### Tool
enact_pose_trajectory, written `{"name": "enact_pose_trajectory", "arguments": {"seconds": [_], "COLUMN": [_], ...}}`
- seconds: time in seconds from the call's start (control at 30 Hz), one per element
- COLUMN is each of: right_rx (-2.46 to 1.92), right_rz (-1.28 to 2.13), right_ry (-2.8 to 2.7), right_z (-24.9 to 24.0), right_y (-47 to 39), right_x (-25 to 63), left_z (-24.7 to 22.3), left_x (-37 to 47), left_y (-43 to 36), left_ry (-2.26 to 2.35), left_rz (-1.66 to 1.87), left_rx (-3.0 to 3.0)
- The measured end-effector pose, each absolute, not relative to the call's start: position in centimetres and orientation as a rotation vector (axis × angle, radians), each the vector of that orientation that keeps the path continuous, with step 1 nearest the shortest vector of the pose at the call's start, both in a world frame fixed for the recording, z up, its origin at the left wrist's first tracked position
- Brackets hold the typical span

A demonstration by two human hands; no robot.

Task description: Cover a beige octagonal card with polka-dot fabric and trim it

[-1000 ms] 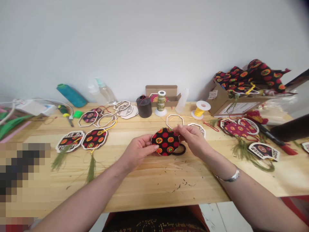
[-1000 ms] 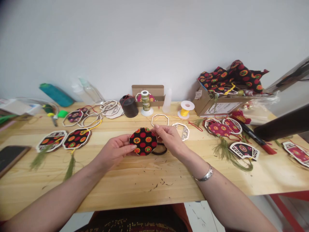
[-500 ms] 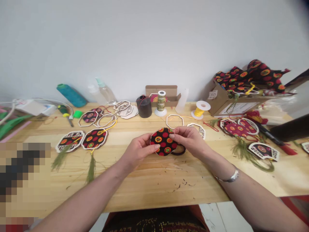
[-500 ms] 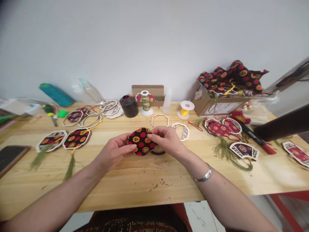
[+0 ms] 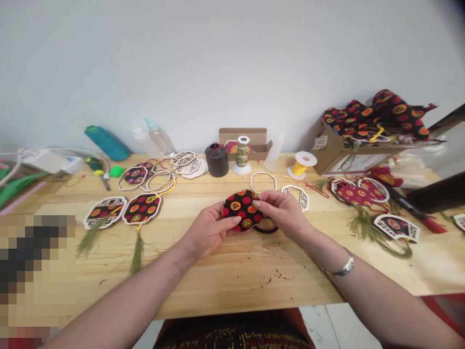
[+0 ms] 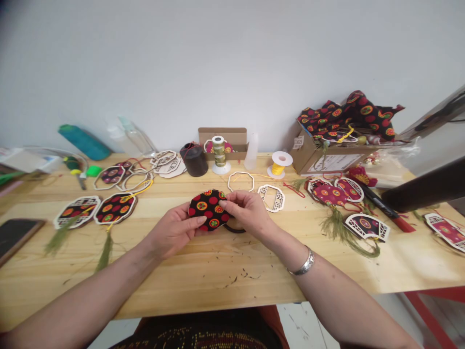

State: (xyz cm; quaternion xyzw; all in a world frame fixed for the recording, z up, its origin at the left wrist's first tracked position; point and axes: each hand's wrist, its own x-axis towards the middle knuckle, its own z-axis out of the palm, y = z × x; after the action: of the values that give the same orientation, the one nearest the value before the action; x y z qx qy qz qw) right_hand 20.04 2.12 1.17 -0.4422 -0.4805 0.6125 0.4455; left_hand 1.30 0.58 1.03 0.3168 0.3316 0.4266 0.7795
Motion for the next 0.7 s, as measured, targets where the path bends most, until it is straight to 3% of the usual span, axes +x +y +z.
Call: {"name": "enact_pose_trajectory", "arguments": {"seconds": [0.17, 0.4, 0.7], "right_rx": [-1.131, -1.279, -1.197], "right_rz": [1.402, 0.582, 0.265], "right_ry": [-1.37, -2.345, -2.731], "right_z": [1.1, 3.2, 2.5], "right_y": [2.4, 2.2, 1.3], "right_x": [20.6, 22.9, 22.0], "left_z": [1.0, 1.9, 2.0], "left_x": [1.1, -0.2, -0.5], "left_y": [0.7, 1.6, 2.1], "left_ry": [0.734, 0.826, 0.831], "left_rz": [0.916, 1.034, 1.046], "left_rx": [0.707, 0.693, 0.656]}}
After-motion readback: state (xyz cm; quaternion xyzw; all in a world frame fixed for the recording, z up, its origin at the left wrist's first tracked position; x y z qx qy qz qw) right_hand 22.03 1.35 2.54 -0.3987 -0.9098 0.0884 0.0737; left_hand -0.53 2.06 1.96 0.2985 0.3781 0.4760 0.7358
